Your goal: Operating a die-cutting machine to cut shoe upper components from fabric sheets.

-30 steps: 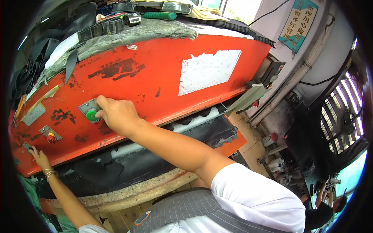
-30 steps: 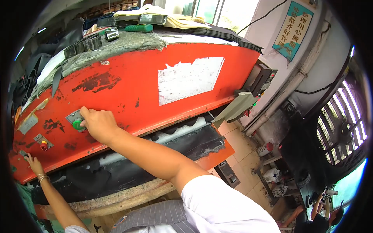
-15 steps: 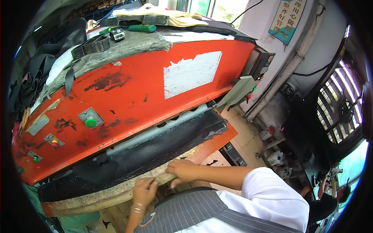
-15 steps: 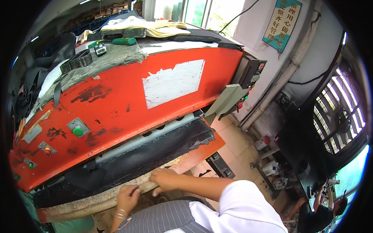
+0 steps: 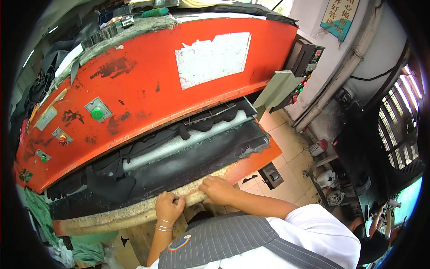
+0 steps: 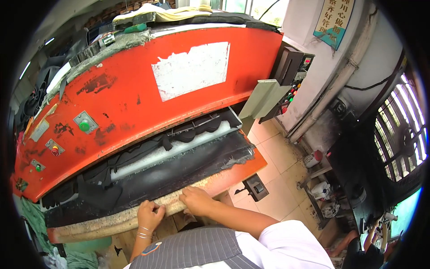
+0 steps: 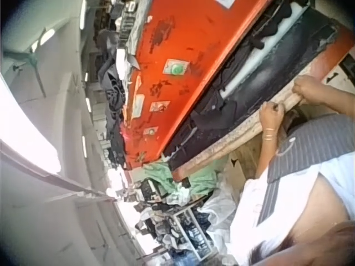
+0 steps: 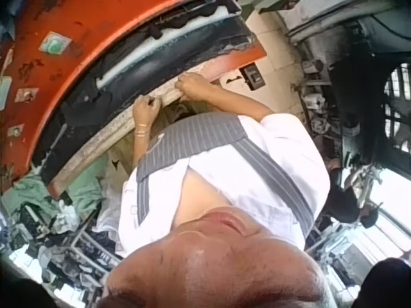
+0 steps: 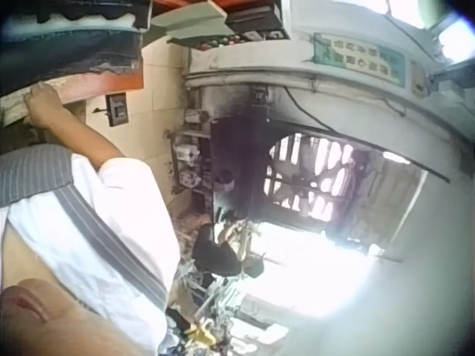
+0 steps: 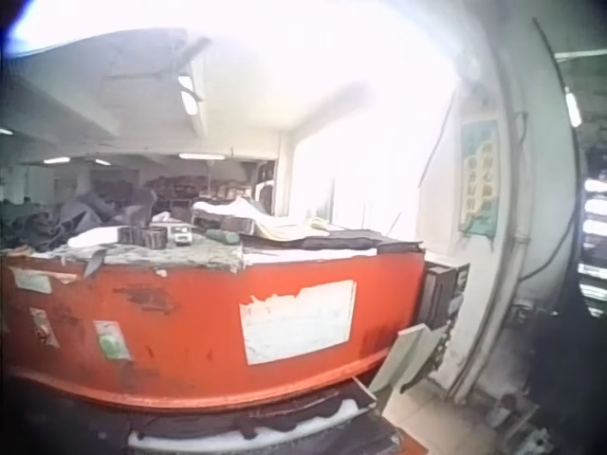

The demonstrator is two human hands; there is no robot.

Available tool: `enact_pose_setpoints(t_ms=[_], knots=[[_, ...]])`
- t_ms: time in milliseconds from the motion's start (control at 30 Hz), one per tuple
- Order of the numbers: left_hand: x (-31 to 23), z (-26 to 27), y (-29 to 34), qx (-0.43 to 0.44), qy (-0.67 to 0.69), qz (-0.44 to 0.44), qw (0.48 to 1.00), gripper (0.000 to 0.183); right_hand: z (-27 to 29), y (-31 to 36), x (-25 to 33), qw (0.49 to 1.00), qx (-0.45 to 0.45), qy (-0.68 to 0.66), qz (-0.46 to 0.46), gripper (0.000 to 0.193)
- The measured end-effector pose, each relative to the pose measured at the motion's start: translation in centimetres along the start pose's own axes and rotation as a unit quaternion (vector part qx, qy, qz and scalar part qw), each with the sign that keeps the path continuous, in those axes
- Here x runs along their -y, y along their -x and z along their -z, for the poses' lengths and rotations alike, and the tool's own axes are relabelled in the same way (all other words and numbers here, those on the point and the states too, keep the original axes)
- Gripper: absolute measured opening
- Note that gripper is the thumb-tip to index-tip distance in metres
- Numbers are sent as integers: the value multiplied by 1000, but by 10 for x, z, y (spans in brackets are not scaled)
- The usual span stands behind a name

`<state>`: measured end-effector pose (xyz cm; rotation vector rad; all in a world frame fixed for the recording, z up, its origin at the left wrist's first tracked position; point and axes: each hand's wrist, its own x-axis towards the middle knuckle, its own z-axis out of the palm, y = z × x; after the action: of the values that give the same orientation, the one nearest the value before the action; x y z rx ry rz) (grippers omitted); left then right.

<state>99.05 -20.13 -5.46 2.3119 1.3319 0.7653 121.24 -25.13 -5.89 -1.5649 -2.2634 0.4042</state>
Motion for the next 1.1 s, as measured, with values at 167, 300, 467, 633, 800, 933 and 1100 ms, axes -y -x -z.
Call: enact_pose_setpoints(t_ms=[167, 300, 467, 633, 800, 933, 1100], knots=[[-29, 10, -21, 294, -52, 78, 951, 38, 52, 13, -55, 996, -16, -83, -29, 33], [-60, -43, -75, -97, 61, -160, 980, 11, 85, 0, -129, 979, -193, 68, 1, 27], [-75, -85, -74, -69, -42, -168, 983, 16, 111, 20, -137, 992, 77, 87, -55, 38], [-103, -70, -89, -16, -77, -193, 978, 18, 130, 20, -146, 983, 159, 76, -56, 46], [-134, -66, -116, -59, -93, -233, 966, 24, 142, 7, -178, 958, 279, -12, -62, 40], [-112, -113, -108, -212, 330, -63, 918, 65, 194, -3, -176, 923, 294, -208, -139, 36], [-101, -119, -91, -8, -92, -155, 984, 39, 271, -2, -143, 933, 216, -170, -230, 30]])
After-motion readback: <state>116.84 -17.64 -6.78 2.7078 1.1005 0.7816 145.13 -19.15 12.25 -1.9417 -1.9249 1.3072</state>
